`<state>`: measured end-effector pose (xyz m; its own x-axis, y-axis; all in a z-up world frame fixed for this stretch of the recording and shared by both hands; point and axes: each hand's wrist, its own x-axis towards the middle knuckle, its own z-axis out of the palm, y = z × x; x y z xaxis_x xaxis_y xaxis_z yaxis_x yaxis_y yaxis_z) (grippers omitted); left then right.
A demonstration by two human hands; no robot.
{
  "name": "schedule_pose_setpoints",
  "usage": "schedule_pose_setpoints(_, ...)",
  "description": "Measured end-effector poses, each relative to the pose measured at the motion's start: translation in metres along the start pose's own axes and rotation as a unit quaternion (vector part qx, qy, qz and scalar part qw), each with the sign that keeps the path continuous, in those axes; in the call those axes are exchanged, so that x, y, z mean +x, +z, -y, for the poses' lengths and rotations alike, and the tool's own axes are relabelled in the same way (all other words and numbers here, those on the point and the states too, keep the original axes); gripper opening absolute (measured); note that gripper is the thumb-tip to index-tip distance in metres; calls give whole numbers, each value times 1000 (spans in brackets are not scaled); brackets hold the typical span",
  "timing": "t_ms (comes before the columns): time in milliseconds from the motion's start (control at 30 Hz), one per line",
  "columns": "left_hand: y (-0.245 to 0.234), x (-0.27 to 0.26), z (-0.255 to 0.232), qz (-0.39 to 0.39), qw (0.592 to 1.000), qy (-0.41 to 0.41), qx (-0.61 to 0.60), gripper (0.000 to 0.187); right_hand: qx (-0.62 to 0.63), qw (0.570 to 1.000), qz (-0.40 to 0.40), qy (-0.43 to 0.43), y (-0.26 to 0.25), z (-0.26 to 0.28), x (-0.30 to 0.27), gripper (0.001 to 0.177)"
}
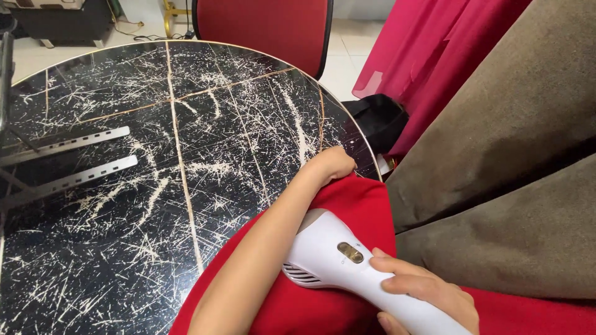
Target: The person uses a handheld garment steamer to remove wrinkles from a red garment laid on a round table. The person holds the garment with the left hand while moving the steamer over the fabric with the right hand.
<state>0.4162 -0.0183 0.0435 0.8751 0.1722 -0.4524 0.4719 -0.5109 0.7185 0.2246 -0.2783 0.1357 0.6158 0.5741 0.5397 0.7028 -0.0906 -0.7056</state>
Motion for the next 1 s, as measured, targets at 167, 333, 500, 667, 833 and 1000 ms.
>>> schedule_pose_setpoints(167, -19, -49, -23, 57, 996, -3, 72, 64, -5, 1000, 4, -7, 3, 2, 3, 21)
schedule_pose_setpoints(333, 0, -21, -6, -39, 996, 53, -54, 47, -8, 1000, 15, -9, 3, -2, 2, 22)
schedule_pose_setpoints(500, -16, -25, -13, -209, 943, 161, -203, 20, 16, 1000, 13, 2, 4, -2, 1, 20)
schedule_pose_setpoints(667, -32, -20, 19, -244, 923, 182, -237, 23, 4, 1000, 6, -5, 6, -3, 2, 21)
schedule_pose_setpoints(833, -38, -7, 55, -227, 965, 50, -123, 38, -4, 1000, 9, -2, 6, -2, 2, 21)
schedule_pose_setpoints(1000, -53, -55, 71, -213, 971, 102, -24, 40, -14, 1000, 2, -8, 9, 4, 5, 19)
